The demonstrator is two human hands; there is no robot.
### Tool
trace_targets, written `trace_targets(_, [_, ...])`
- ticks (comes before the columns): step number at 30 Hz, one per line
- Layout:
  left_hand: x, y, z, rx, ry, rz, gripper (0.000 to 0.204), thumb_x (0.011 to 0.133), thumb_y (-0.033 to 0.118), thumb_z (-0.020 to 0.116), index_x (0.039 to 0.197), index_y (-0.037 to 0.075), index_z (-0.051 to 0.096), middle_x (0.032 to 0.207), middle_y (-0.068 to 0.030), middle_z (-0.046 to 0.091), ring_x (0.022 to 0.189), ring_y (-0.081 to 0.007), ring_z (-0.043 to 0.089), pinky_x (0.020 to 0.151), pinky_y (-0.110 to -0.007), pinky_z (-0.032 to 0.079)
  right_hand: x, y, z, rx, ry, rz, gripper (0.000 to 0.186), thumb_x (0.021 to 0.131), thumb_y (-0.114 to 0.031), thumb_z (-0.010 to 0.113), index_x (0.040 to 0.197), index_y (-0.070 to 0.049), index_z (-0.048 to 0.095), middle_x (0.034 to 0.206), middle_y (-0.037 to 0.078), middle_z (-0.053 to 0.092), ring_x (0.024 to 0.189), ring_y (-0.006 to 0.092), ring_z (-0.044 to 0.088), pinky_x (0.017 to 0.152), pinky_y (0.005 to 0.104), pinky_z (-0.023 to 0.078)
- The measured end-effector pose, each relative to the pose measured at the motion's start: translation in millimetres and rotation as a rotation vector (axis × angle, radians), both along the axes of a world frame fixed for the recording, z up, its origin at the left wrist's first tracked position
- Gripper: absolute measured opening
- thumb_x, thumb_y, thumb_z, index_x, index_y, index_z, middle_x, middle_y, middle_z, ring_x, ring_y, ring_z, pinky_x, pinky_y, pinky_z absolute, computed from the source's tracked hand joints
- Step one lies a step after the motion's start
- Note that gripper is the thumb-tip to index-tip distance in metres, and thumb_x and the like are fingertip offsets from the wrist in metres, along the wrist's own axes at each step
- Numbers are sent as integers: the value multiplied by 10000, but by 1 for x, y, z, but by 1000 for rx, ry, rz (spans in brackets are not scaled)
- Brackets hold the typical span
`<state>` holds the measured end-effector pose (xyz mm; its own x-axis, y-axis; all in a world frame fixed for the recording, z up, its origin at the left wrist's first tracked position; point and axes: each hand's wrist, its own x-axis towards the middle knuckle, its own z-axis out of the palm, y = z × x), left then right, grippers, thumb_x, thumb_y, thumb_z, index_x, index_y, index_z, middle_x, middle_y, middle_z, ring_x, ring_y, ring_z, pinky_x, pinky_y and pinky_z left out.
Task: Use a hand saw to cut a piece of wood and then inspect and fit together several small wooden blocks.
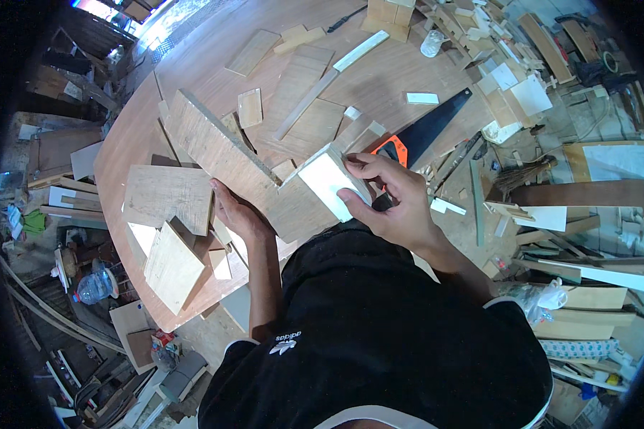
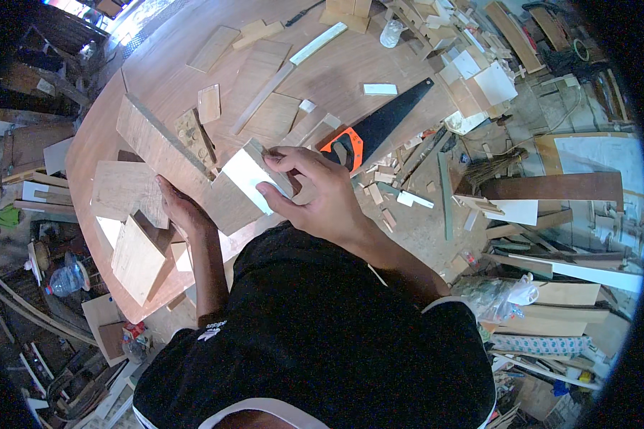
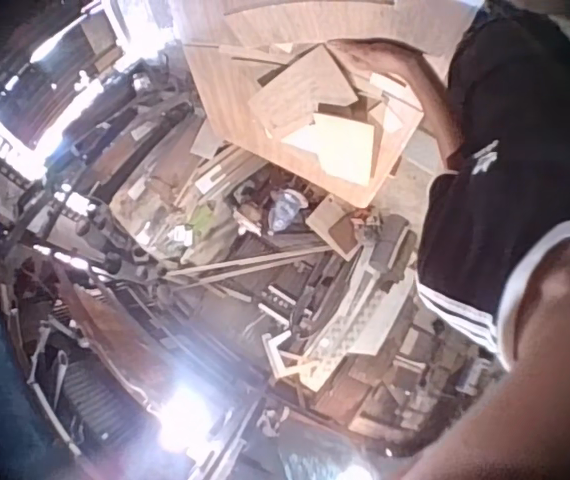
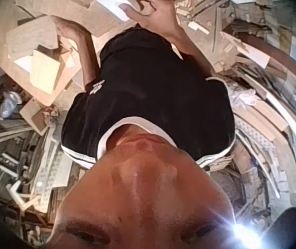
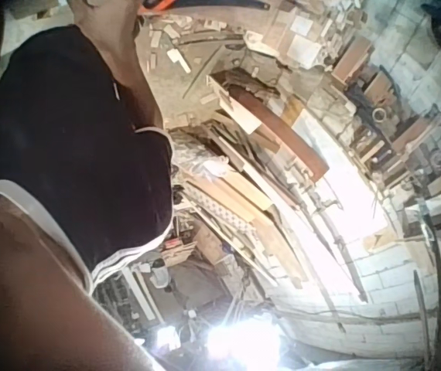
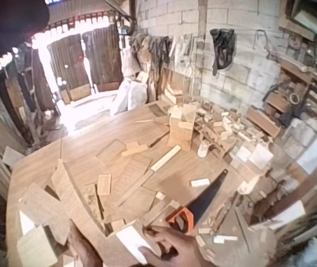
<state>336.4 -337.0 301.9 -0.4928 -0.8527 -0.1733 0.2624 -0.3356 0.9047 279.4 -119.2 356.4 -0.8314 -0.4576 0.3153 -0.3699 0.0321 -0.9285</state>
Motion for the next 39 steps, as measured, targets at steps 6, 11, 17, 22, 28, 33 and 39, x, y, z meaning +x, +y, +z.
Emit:
trace_targets(6, [1,0,12,-123,-5,8,381,993,341,452,1018,-21,572,990,-74,605,894,-125,541,829,-262,418,-2,4,-12,-121,-145,24,246,798,12,701,1012,51,586,1098,161,623,979,141,603,823,250,489])
trace_targets(11, [6,2,26,-366,-139,86,368,999,296,456,785,24,580,751,11,522,719,-59,426,658,-209,349,-7,8,-25,-253,-287,51,196,829,-6,680,980,54,570,1103,175,627,993,144,609,853,269,504])
trace_targets(17, [4,15,39,-433,-195,106,406,1003,283,452,686,34,492,654,58,404,630,-36,323,560,-216,275,-5,13,-30,-216,-297,-14,180,845,-4,662,987,45,565,1105,175,626,979,151,609,843,274,506])
trace_targets(22, [4,10,25,-543,-135,110,402,1010,249,435,694,2,461,668,47,361,642,-42,306,555,-227,253,-6,8,-27,-211,-301,-28,165,887,-55,625,1012,22,551,987,67,627,857,60,550,727,198,443])
trace_targets(28, [7,16,30,-533,-177,75,399,1016,242,418,685,19,415,659,52,321,635,-44,275,555,-225,242,-10,0,-27,-157,-258,-70,322,896,-100,624,1177,13,513,1049,122,619,969,149,599,815,271,488])
trace_targets(33, [2,21,30,-568,-136,120,354,1016,251,416,736,40,457,643,68,314,600,-16,268,514,-207,215,-17,5,-32,153,-217,-58,363,883,-110,632,1216,-15,526,1093,149,608,995,210,600,816,308,487])
trace_targets(39, [-9,34,28,-551,-127,128,328,1015,252,419,773,41,483,638,77,313,566,-5,263,480,-204,203,-19,1,-38,302,240,-122,412,825,-109,681,1208,-46,545,1091,159,598,989,248,598,789,330,488])
